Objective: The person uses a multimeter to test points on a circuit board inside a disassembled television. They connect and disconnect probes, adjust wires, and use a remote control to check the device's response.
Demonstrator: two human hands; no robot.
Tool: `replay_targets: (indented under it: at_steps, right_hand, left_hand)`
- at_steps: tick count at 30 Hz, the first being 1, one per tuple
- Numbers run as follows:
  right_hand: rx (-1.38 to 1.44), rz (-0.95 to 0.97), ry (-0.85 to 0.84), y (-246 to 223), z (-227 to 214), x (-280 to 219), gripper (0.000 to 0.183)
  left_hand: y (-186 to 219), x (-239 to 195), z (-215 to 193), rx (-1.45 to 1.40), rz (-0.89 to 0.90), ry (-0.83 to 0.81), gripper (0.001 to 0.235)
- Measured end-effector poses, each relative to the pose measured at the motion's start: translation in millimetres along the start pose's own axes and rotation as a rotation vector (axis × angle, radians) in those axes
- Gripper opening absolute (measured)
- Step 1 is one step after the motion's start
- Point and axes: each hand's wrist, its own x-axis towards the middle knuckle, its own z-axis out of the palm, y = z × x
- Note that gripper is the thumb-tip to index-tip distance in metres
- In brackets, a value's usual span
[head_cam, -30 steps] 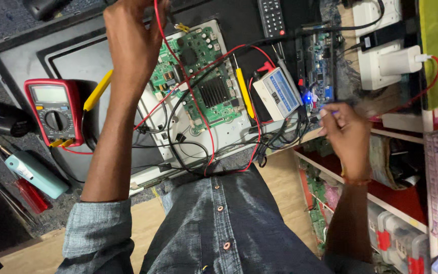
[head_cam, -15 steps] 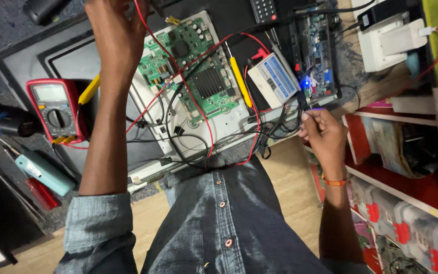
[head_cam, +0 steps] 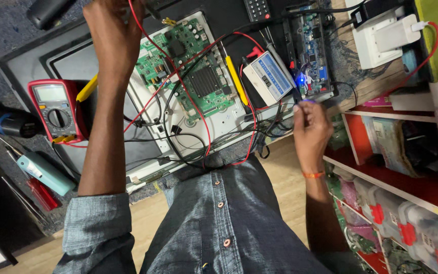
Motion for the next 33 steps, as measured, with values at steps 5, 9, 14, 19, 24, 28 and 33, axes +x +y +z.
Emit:
replay_targets:
  at_steps: [5,9,14,19,24,28,33]
  right_hand:
    - [-0.267,-0.203,-0.066,-14,-5,24,0.039]
    - [-0.416,-0.268,-0.087,-17,-2,40,0.047]
    - [-0.495,-0.332,-0.052,-12,3,47,0.032]
    - [-0.443,-0.325,-0.008,-2,-4,46,0.019]
    - [0.227,-0.042,0.177,-8,-12,51,0.012]
    - [0.958,0.097,0.373,-27,-22,62,0.035]
    - [0.967,-0.124,0.448,-49,-35,76,0.056]
  left_hand:
    - [11,5,-4,0.043,-0.014,-0.020,0.010]
    - [14,4,-4,-0.043,0.080,-0.005,0.013]
    - [11,4,-4,-0.079,-0.041,-0.021,0.015]
    - [10,5,-2,-0.032,-0.029,-0.025,0.013]
    - [12,5,-1,0.004,-0.026,-0.027,0.014]
    - [13,6,3,0.015,-0.018,-0.015,0.016]
    - [13,6,1,0.041,-0.008,-0.020,0.014]
